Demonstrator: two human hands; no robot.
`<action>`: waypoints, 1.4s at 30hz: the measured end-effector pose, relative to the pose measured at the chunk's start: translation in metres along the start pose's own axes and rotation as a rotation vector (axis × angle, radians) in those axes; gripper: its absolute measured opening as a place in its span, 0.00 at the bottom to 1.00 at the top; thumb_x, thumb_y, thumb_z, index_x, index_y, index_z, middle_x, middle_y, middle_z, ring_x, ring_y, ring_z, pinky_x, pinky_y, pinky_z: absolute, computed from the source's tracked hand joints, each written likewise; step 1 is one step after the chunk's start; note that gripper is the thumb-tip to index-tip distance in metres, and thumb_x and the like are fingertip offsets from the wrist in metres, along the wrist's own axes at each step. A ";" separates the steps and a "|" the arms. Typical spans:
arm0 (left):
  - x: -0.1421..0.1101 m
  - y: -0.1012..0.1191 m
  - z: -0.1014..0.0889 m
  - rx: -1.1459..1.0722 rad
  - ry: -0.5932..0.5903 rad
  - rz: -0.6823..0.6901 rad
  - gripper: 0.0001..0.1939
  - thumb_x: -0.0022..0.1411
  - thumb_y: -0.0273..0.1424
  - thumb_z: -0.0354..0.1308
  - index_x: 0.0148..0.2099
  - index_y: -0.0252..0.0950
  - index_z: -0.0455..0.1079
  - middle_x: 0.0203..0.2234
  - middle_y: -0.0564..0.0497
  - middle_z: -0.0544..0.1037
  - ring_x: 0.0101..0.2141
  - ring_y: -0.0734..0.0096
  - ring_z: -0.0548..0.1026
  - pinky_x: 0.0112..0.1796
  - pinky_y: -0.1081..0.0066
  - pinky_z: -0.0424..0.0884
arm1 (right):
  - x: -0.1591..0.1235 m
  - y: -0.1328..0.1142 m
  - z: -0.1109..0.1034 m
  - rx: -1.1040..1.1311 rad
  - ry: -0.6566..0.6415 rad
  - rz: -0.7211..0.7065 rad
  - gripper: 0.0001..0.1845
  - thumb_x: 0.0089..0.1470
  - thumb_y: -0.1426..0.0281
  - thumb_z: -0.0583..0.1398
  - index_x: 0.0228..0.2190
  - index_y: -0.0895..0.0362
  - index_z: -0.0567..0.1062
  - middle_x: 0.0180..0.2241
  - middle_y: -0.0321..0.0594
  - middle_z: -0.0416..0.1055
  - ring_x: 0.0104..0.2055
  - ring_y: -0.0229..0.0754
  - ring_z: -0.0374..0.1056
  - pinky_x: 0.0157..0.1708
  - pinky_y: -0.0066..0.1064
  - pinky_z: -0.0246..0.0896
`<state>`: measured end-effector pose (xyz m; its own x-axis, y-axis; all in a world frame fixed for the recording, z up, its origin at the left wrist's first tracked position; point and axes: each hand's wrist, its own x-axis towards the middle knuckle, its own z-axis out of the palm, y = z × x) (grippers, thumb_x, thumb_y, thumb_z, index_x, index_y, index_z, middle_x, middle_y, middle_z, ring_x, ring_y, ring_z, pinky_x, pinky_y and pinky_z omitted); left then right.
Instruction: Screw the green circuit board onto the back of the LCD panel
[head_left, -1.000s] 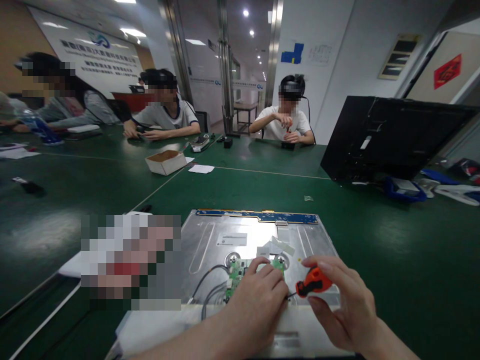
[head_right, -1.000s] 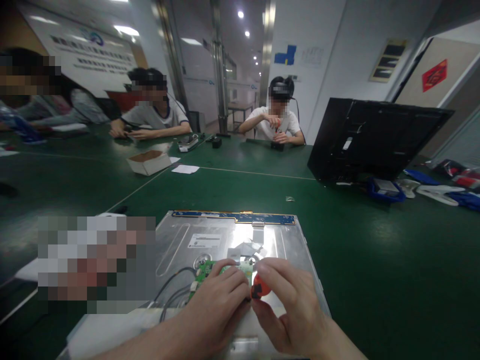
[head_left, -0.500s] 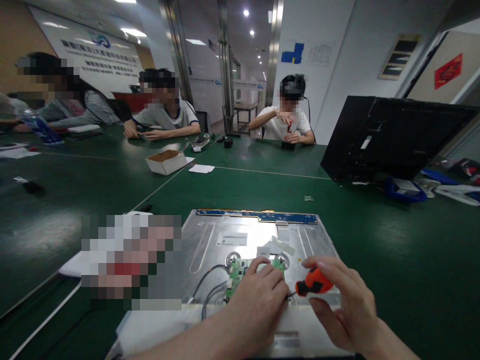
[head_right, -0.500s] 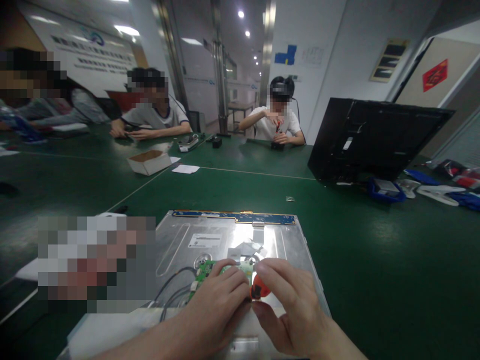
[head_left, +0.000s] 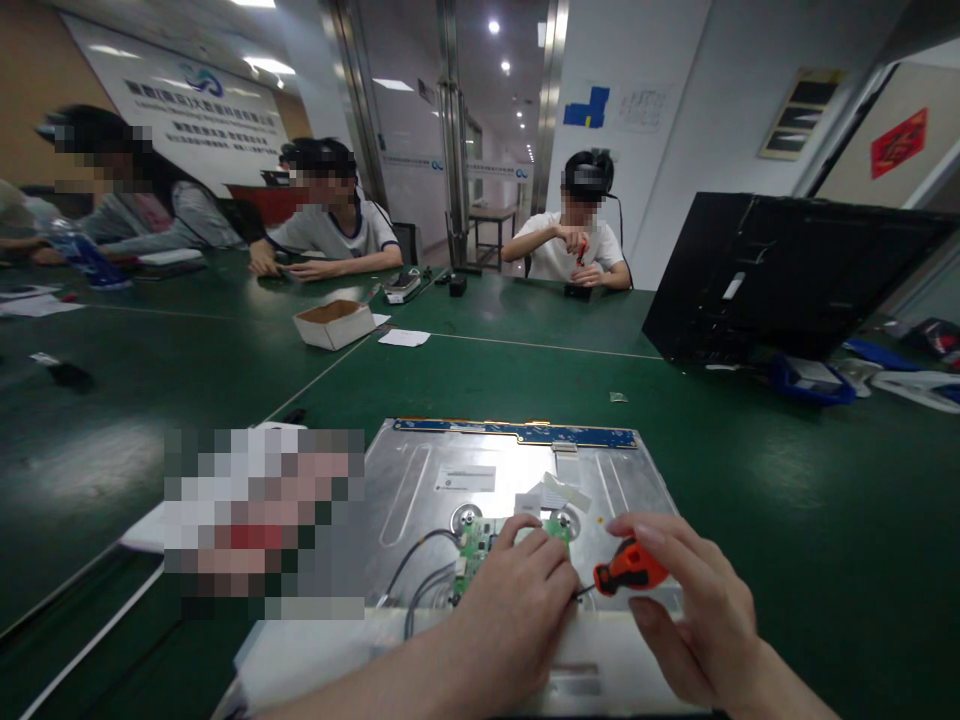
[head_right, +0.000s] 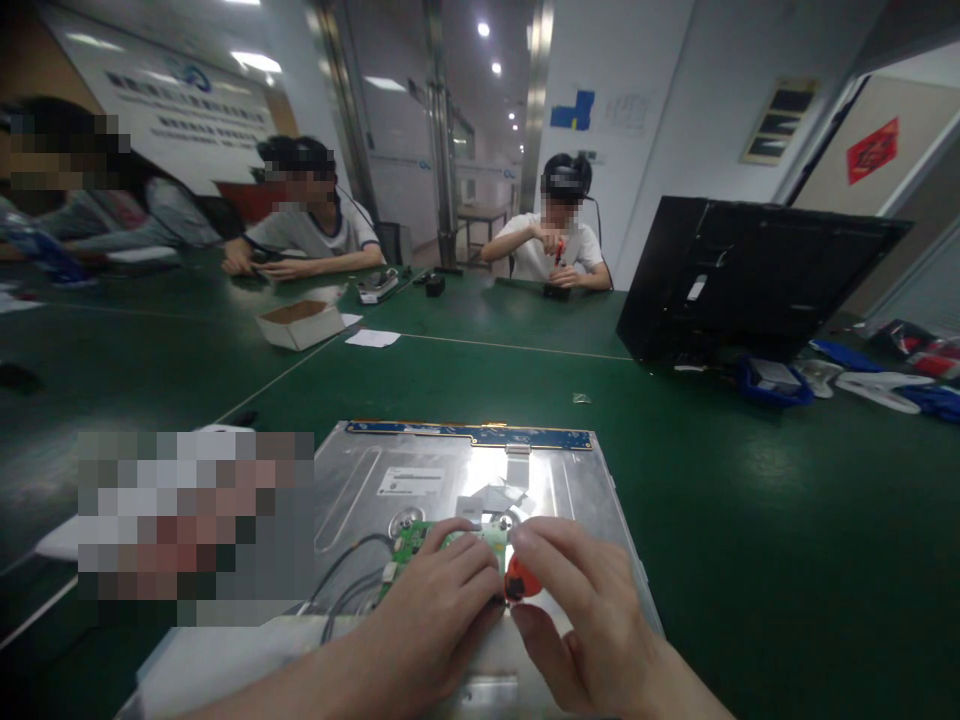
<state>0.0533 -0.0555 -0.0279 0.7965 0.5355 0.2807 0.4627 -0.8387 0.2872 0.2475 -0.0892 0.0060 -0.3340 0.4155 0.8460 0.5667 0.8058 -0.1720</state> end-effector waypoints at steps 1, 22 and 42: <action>0.000 0.000 0.000 0.001 -0.002 0.002 0.05 0.62 0.26 0.52 0.40 0.36 0.68 0.35 0.48 0.74 0.39 0.62 0.70 0.53 0.56 0.57 | -0.002 0.000 -0.001 -0.011 -0.020 0.009 0.29 0.59 0.76 0.53 0.61 0.61 0.58 0.46 0.50 0.71 0.47 0.44 0.70 0.39 0.32 0.70; -0.001 -0.002 0.002 0.025 0.016 0.027 0.05 0.63 0.27 0.53 0.41 0.37 0.68 0.35 0.48 0.74 0.39 0.61 0.71 0.52 0.55 0.59 | 0.007 -0.004 0.003 -0.014 0.045 0.021 0.28 0.57 0.78 0.57 0.58 0.58 0.61 0.32 0.39 0.73 0.32 0.39 0.71 0.26 0.27 0.68; -0.001 -0.003 0.002 0.002 -0.028 0.013 0.08 0.58 0.27 0.56 0.42 0.37 0.67 0.37 0.48 0.74 0.40 0.61 0.71 0.53 0.56 0.57 | 0.006 -0.005 0.000 -0.031 0.018 0.019 0.22 0.62 0.69 0.55 0.56 0.58 0.63 0.33 0.43 0.75 0.34 0.43 0.74 0.28 0.30 0.70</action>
<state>0.0516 -0.0537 -0.0306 0.8129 0.5217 0.2589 0.4532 -0.8458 0.2814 0.2430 -0.0903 0.0123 -0.3097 0.4225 0.8518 0.5956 0.7845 -0.1726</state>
